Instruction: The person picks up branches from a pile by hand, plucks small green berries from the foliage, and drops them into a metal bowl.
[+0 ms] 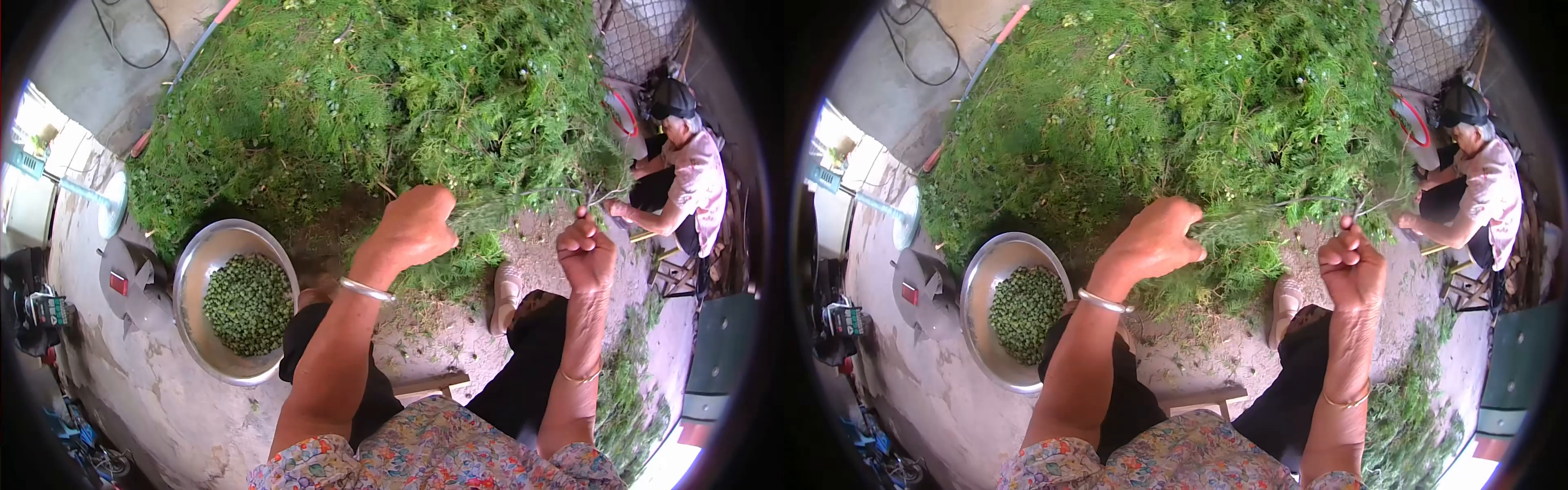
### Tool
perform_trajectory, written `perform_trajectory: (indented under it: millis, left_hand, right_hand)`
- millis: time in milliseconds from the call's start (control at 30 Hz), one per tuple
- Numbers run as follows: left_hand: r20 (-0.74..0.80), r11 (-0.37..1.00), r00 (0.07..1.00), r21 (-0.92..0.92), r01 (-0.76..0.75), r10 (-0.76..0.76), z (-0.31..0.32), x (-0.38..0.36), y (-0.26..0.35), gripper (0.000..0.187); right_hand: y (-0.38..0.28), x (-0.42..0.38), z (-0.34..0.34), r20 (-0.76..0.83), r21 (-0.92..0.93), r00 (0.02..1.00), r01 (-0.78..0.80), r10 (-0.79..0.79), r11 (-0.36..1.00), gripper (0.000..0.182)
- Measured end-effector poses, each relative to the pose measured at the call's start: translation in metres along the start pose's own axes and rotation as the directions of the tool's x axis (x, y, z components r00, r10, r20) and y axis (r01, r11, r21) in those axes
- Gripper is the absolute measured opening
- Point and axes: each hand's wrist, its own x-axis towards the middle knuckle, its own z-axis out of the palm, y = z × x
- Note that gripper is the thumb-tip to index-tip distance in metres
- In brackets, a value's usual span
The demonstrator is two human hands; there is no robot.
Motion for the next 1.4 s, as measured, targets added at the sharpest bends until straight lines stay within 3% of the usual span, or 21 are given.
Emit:
perform_trajectory:
  millis: [133,233,267,300,367,433,567,600,700,800,833,900,967,1033,1067,1100,1133,1167,1200,1267,1400]
  left_hand:
    - [-0.01,0.962,0.996,-0.26,-0.084,0.084,0.0,-0.005,-0.009,0.027]
    - [0.024,0.994,0.997,-0.081,-0.074,0.076,-0.012,-0.006,-0.008,0.027]
    - [0.035,0.951,0.999,-0.31,-0.007,0.019,-0.009,-0.006,-0.013,0.023]
    - [0.04,0.951,0.999,-0.308,-0.012,0.026,-0.006,-0.006,-0.014,0.023]
    - [-0.063,0.79,0.997,-0.614,-0.001,-0.047,-0.003,-0.007,-0.015,0.019]
    - [-0.068,0.825,0.996,-0.565,0.007,-0.055,-0.008,-0.008,-0.011,0.018]
    - [-0.183,0.814,0.947,-0.569,0.115,-0.262,-0.01,-0.005,-0.013,0.015]
    - [-0.166,0.811,0.951,-0.571,0.123,-0.261,-0.01,-0.004,-0.016,0.015]
    - [-0.222,0.821,0.922,-0.551,0.149,-0.317,-0.01,-0.003,-0.019,0.012]
    - [-0.291,0.805,0.913,-0.589,0.064,-0.285,-0.007,-0.005,-0.016,0.013]
    - [-0.28,0.802,0.917,-0.593,0.069,-0.286,-0.006,-0.007,-0.015,0.013]
    - [-0.306,0.825,0.902,-0.558,0.091,-0.306,-0.004,-0.009,-0.014,0.013]
    - [-0.333,0.855,0.888,-0.505,0.116,-0.317,0.004,-0.005,-0.025,0.018]
    - [-0.476,0.971,0.852,-0.19,0.142,-0.218,0.013,-0.004,-0.03,0.026]
    - [-0.469,0.971,0.855,-0.187,0.148,-0.221,0.017,-0.005,-0.029,0.026]
    - [-0.44,0.976,0.873,-0.039,0.216,-0.211,0.021,-0.006,-0.026,0.028]
    - [-0.408,0.955,0.89,0.116,0.273,-0.205,0.025,-0.007,-0.025,0.03]
    - [-0.337,0.945,0.922,0.19,0.265,-0.19,0.031,-0.008,-0.028,0.032]
    - [-0.287,0.94,0.944,0.245,0.237,-0.164,0.039,-0.009,-0.031,0.032]
    - [-0.233,0.933,0.962,0.293,0.209,-0.142,0.059,-0.008,-0.042,0.032]
    - [0.059,0.923,0.937,0.207,0.325,-0.344,0.102,0.001,-0.082,0.034]
  right_hand:
    - [-0.02,-0.002,-0.009,0.034,0.132,0.997,0.065,-0.07,0.989,0.016]
    - [-0.03,-0.004,-0.015,0.037,0.129,0.991,0.125,-0.131,0.984,0.016]
    - [-0.032,-0.005,-0.017,0.035,0.122,0.989,0.136,-0.141,0.983,0.017]
    - [-0.035,-0.005,-0.019,0.034,0.114,0.988,0.146,-0.15,0.983,0.017]
    - [-0.036,-0.006,-0.021,0.015,0.114,0.989,0.147,-0.149,0.983,0.017]
    - [-0.038,-0.009,-0.026,-0.01,0.113,0.989,0.146,-0.146,0.983,0.017]
    - [-0.057,-0.019,-0.045,-0.063,0.074,0.991,0.122,-0.118,0.99,0.016]
    - [-0.07,-0.024,-0.056,-0.151,0.001,0.974,0.174,-0.171,0.985,0.016]
    - [-0.131,-0.055,-0.112,-0.364,-0.306,0.839,0.303,-0.405,0.903,0.016]
    - [-0.25,-0.138,-0.226,-0.234,-0.503,0.765,0.432,-0.599,0.748,0.012]
    - [-0.284,-0.173,-0.24,-0.254,-0.592,0.669,0.464,-0.698,0.66,0.015]
    - [-0.315,-0.243,-0.26,0.065,-0.969,0.345,0.248,-0.936,0.024,0.033]
    - [-0.348,-0.298,-0.281,-0.519,-0.666,0.24,0.487,-0.82,0.564,0.056]
    - [-0.307,-0.306,-0.241,-0.809,-0.273,0.362,0.465,-0.463,0.842,0.07]
    - [-0.301,-0.309,-0.256,-0.769,-0.22,0.518,0.336,-0.375,0.916,0.074]
    - [-0.302,-0.302,-0.284,-0.736,-0.159,0.613,0.257,-0.288,0.953,0.078]
    - [-0.263,-0.27,-0.238,-0.695,-0.063,0.677,0.275,-0.24,0.959,0.086]
    - [-0.231,-0.242,-0.199,-0.669,-0.16,0.674,0.279,-0.312,0.947,0.092]
    - [-0.227,-0.224,-0.2,-0.595,-0.094,0.759,0.261,-0.265,0.961,0.094]
    - [-0.212,-0.185,-0.182,-0.605,-0.255,0.708,0.261,-0.365,0.931,0.076]
    - [-0.177,-0.119,-0.151,-0.181,-0.285,0.94,0.232,-0.29,0.93,0.035]
